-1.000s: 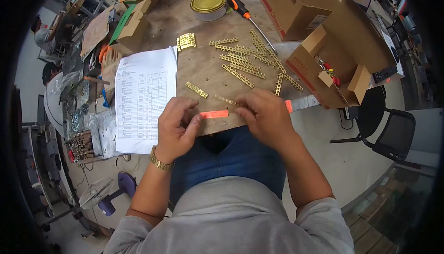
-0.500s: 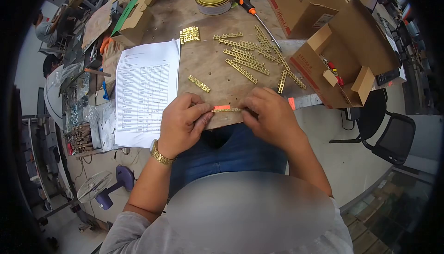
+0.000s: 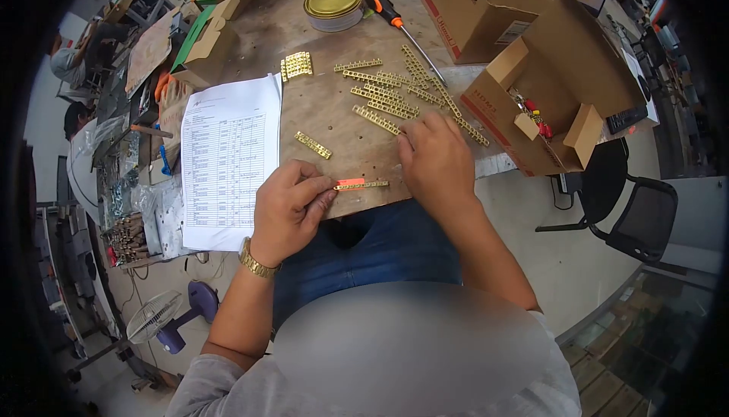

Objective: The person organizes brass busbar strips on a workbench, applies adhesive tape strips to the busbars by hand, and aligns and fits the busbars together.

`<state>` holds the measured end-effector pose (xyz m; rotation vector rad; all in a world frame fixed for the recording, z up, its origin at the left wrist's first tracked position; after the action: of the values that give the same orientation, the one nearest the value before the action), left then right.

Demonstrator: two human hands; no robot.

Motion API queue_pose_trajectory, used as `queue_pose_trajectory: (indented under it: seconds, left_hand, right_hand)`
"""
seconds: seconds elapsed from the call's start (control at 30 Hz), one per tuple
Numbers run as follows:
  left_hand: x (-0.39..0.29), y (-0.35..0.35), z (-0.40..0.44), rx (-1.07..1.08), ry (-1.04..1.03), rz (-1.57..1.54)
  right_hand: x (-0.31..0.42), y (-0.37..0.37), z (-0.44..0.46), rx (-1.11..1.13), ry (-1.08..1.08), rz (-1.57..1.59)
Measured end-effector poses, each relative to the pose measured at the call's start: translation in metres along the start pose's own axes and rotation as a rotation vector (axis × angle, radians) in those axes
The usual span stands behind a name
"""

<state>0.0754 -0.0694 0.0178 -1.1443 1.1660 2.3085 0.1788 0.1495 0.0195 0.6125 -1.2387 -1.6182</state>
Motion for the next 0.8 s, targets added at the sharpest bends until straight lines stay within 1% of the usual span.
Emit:
queue_pose_trajectory:
  seconds: [0.1,0.2,0.3,0.4,0.5,0.6,0.7,0.8]
  left_hand:
    - [-0.001,0.001,0.000,0.002,0.009,0.010]
    - [-0.001,0.001,0.000,0.001,0.014,0.005]
    - [-0.001,0.000,0.000,0.001,0.001,-0.001]
    - [-0.001,0.000,0.001,0.008,0.006,0.004]
    - [-0.001,0.000,0.001,-0.010,0.001,-0.009]
    - [-0.003,0.002,0.001,-0.026,0.014,-0.019]
    - [-0.001,0.000,0.001,-0.012,-0.010,-0.016]
    - [-0.001,0.000,0.001,-0.003,-0.008,-0.007]
  right_hand:
    - [-0.005,-0.001,0.002,0.157,-0.035,0.150]
    - [-0.007,0.002,-0.001,0.171,0.014,0.160]
    - [-0.003,0.009,-0.004,0.122,0.158,0.174]
    - [-0.006,0.009,-0.002,0.162,0.165,0.176]
    - [-0.012,0.016,0.010,0.152,0.080,0.211]
    - [-0.028,0.005,0.021,0.054,-0.042,0.044]
    - [-0.029,-0.002,0.023,0.082,-0.061,-0.030]
    - [-0.028,-0.006,0.028,0.198,-0.079,0.033]
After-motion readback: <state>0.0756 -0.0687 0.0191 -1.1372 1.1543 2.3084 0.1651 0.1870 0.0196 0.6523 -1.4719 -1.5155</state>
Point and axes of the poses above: each hand's wrist, its own z-axis towards the middle knuckle, its own y-axis out of the back of the hand, x = y × z, the point moved 6 cm from there along z, towards the middle knuckle, and after that the axes turned 15 degrees about -z, right-handed, at the moved point
